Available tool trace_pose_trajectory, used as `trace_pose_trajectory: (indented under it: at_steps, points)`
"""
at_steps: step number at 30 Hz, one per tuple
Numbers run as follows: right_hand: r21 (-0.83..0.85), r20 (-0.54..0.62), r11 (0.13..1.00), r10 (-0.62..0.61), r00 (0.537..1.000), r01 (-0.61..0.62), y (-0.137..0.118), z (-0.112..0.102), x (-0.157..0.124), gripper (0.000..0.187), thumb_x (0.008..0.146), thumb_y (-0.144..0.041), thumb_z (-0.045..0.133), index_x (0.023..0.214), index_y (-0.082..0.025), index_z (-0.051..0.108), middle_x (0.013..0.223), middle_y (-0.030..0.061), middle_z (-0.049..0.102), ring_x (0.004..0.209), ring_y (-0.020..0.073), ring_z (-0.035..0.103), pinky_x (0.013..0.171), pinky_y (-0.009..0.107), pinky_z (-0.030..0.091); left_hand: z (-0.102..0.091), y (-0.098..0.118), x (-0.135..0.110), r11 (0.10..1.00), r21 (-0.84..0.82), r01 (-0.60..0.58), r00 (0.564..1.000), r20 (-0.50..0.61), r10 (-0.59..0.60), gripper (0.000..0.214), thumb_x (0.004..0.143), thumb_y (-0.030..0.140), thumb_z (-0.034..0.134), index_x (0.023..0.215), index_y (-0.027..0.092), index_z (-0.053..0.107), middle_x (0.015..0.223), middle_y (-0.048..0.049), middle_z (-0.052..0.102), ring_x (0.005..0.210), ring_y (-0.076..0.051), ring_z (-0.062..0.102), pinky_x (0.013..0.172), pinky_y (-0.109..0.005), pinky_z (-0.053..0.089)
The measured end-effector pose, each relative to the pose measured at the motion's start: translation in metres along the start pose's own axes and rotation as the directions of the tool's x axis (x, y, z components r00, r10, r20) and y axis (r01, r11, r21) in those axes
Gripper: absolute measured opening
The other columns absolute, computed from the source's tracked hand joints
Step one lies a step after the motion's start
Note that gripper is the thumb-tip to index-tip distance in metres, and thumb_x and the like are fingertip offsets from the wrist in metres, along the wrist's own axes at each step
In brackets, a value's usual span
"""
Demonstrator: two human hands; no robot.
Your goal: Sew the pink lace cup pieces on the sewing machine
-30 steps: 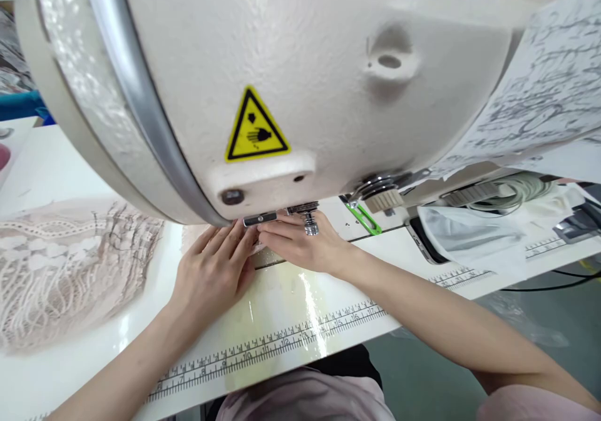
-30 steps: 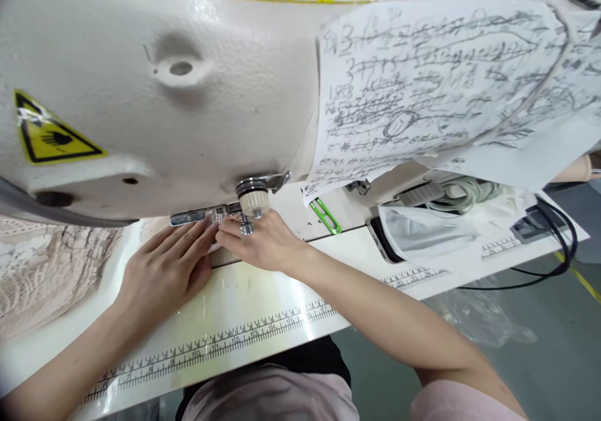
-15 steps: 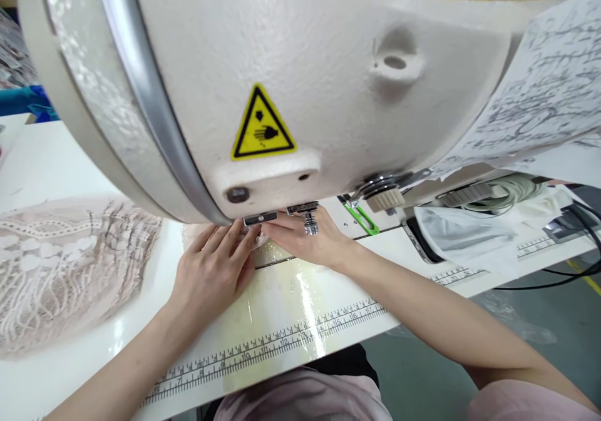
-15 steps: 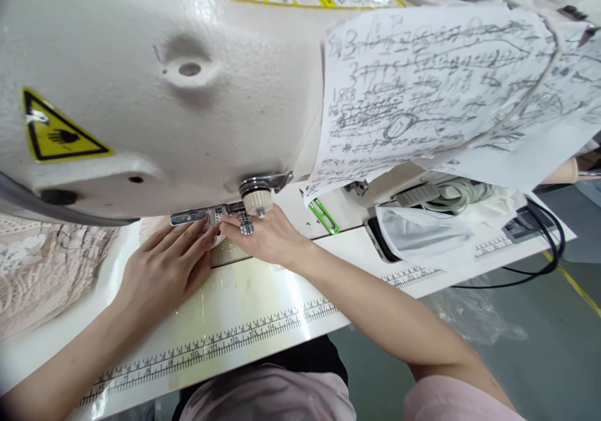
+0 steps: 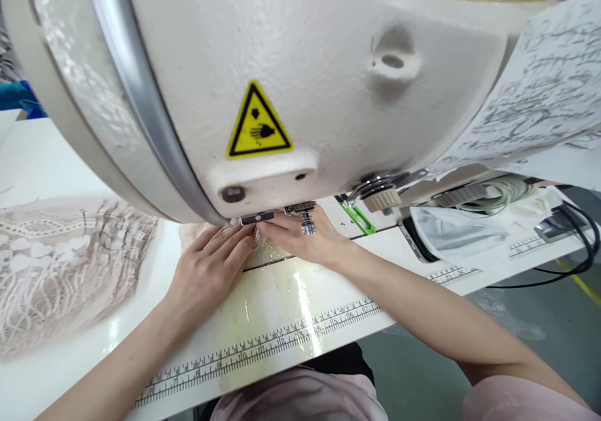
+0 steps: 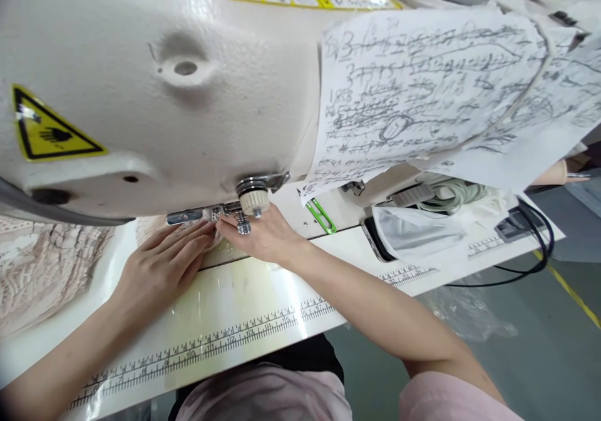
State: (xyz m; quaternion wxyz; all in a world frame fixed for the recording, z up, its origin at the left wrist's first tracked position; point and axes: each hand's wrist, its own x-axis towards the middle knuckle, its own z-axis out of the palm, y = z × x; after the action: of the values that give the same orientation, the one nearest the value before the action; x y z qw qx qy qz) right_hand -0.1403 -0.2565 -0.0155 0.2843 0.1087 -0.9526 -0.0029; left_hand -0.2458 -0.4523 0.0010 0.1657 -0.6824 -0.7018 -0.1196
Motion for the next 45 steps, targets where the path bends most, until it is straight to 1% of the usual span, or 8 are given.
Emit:
trace_pose_trajectory:
  at_steps: [2,4,8,13,18,26,35,45]
  points:
    - [-0.067,-0.066,0.998,-0.023,0.998,0.019,-0.003,-0.003,-0.001,0.026,0.087,-0.003,0.051,0.095,-0.020,0.069,0.103,-0.0054,0.073,0.059,0.0097,0.052,0.047,0.031,0.026,-0.001,-0.001,0.000,1.000,-0.005,0.001,1.000,-0.024,-0.002,0.021,0.092,0.013,0.053,0.110,0.014,0.063,0.124,-0.0082,0.068,0.115,-0.022,0.064,0.099,-0.039,0.051]
    - [-0.113,-0.065,0.994,-0.011,0.998,0.003,-0.007,-0.009,-0.001,0.024,0.086,-0.003,0.053,0.089,-0.021,0.068,0.097,-0.0074,0.072,0.057,0.0085,0.048,0.047,0.030,0.025,-0.003,-0.002,0.001,1.000,0.008,-0.003,0.999,-0.045,0.003,0.020,0.092,0.012,0.053,0.109,0.013,0.063,0.120,-0.0084,0.070,0.111,-0.022,0.066,0.096,-0.038,0.052]
    - [-0.200,-0.076,0.980,-0.023,0.997,0.007,-0.015,-0.018,0.002,0.019,0.089,-0.006,0.054,0.089,-0.021,0.067,0.091,-0.0059,0.070,0.067,0.0095,0.052,0.051,0.030,0.031,-0.005,-0.004,0.003,1.000,0.023,-0.011,0.998,-0.068,0.013,0.027,0.090,0.011,0.053,0.116,0.010,0.061,0.113,-0.0113,0.072,0.105,-0.023,0.069,0.090,-0.038,0.055]
    - [-0.133,-0.138,0.980,-0.163,0.977,0.145,-0.020,-0.004,0.004,0.016,0.091,-0.009,0.054,0.088,-0.019,0.065,0.083,-0.0021,0.068,0.081,0.0118,0.056,0.061,0.026,0.042,-0.005,-0.006,0.003,1.000,0.011,0.014,0.998,-0.069,-0.013,0.031,0.091,0.011,0.051,0.121,0.009,0.058,0.112,-0.0125,0.072,0.100,-0.023,0.070,0.087,-0.039,0.056]
    - [-0.063,-0.155,0.979,-0.200,0.967,0.193,-0.024,0.004,0.005,0.017,0.092,-0.010,0.054,0.079,-0.019,0.062,0.076,-0.0031,0.065,0.083,0.0124,0.058,0.071,0.028,0.047,-0.004,-0.008,0.001,1.000,0.000,0.028,0.997,-0.069,-0.028,0.033,0.092,0.012,0.049,0.124,0.012,0.058,0.113,-0.0107,0.072,0.099,-0.023,0.070,0.086,-0.038,0.055]
    - [0.003,-0.134,0.988,-0.156,0.979,0.157,-0.025,0.001,0.003,0.016,0.091,-0.006,0.055,0.085,-0.018,0.064,0.076,-0.0037,0.066,0.081,0.0112,0.058,0.067,0.025,0.047,-0.003,-0.009,-0.003,1.000,-0.003,0.009,1.000,-0.026,-0.009,0.036,0.092,0.015,0.050,0.127,0.011,0.060,0.123,-0.0117,0.067,0.104,-0.025,0.069,0.096,-0.043,0.053]
    - [0.010,-0.081,0.989,-0.143,0.986,0.144,-0.020,-0.006,0.002,0.018,0.092,-0.004,0.052,0.091,-0.017,0.064,0.083,-0.0019,0.067,0.086,0.0114,0.057,0.073,0.026,0.043,-0.002,-0.001,0.002,0.994,0.105,0.000,0.999,-0.047,0.005,0.033,0.092,0.016,0.051,0.120,0.003,0.063,0.119,-0.0161,0.068,0.098,-0.026,0.070,0.089,-0.044,0.055]
    - [-0.084,-0.097,0.996,-0.039,0.995,0.031,-0.019,-0.015,0.002,0.017,0.090,-0.008,0.055,0.090,-0.020,0.067,0.089,-0.0046,0.068,0.083,0.0103,0.056,0.057,0.029,0.032,-0.004,0.008,0.006,0.985,0.169,0.022,0.999,-0.038,-0.015,0.034,0.093,0.019,0.049,0.118,0.002,0.064,0.117,-0.0152,0.069,0.100,-0.028,0.070,0.088,-0.044,0.057]
